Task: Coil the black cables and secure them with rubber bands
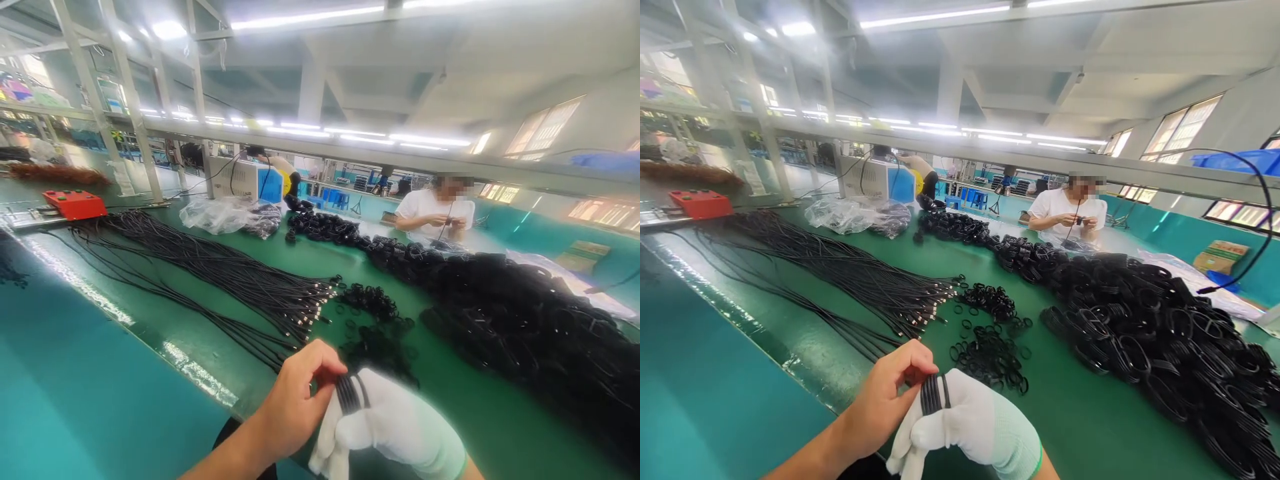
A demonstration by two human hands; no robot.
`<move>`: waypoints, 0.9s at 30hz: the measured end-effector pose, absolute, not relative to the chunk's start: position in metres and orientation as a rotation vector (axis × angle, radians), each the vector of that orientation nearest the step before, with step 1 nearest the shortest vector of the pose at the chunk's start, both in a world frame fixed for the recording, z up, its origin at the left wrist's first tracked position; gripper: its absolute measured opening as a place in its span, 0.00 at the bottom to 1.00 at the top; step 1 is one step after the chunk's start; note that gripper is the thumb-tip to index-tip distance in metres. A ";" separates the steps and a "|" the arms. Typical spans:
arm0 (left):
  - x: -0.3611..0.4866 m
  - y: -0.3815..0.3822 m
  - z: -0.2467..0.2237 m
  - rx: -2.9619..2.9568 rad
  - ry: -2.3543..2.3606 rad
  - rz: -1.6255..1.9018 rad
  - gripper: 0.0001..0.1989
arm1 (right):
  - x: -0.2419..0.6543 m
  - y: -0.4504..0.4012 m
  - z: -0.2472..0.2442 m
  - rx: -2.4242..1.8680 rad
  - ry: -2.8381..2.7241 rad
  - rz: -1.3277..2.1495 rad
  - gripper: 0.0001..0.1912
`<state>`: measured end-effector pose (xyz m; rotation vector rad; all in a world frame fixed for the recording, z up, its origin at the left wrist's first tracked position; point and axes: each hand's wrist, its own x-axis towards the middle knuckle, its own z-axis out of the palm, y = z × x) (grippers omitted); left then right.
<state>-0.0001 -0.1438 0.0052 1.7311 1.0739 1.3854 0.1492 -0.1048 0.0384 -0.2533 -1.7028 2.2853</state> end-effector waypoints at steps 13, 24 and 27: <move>0.006 -0.147 0.010 2.042 1.036 1.613 0.13 | 0.157 -0.105 0.048 -0.302 -1.821 2.241 0.17; -0.003 -0.143 0.037 2.266 0.908 1.374 0.13 | 0.171 -0.115 0.063 -0.565 -2.051 2.063 0.15; -0.005 -0.143 0.042 2.292 0.888 1.337 0.13 | 0.173 -0.122 0.063 -0.644 -2.015 1.983 0.17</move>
